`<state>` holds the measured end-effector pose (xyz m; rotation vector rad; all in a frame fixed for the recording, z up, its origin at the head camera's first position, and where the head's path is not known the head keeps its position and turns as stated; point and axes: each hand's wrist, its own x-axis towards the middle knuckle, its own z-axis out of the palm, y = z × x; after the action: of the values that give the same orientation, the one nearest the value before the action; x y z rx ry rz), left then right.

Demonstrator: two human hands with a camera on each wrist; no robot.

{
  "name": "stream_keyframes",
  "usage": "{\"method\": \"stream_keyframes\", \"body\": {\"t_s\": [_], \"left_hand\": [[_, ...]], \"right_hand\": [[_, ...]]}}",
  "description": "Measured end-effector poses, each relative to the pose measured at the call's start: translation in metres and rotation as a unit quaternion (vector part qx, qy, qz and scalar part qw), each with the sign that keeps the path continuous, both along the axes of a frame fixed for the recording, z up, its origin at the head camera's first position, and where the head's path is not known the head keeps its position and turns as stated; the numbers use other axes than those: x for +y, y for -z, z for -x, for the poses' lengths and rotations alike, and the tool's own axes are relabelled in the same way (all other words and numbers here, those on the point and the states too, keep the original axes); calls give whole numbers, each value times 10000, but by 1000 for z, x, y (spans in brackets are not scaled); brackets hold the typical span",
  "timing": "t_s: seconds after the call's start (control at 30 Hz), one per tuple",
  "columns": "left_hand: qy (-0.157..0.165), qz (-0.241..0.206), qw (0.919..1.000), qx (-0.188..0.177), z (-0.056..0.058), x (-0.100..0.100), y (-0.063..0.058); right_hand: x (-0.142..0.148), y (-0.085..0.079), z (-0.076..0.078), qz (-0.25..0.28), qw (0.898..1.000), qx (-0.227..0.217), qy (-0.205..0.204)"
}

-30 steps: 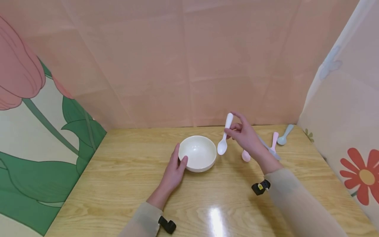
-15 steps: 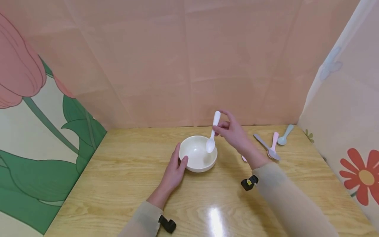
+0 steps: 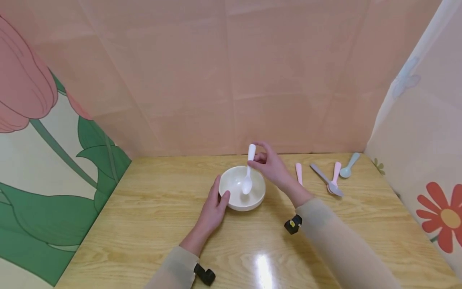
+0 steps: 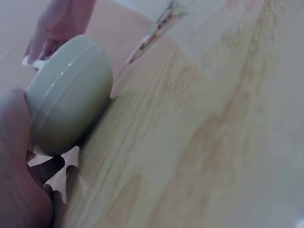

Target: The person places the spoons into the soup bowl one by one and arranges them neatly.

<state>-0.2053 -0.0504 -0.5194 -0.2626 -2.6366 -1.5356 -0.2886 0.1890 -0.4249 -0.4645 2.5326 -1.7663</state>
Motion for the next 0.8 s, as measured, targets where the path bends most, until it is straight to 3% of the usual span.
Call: {"method": "stream_keyframes", "body": {"t_s": [0.2, 0.57, 0.8], "left_hand": [[-1, 10, 10000, 41, 0, -1, 0], [50, -31, 10000, 51, 0, 0, -2], [36, 20, 9999, 95, -1, -1, -3]], "right_hand": [[-6, 8, -1, -237, 9996, 7, -134], [-23, 16, -3, -825, 9956, 407, -188], [-30, 18, -5, -954, 9949, 262, -175]]}}
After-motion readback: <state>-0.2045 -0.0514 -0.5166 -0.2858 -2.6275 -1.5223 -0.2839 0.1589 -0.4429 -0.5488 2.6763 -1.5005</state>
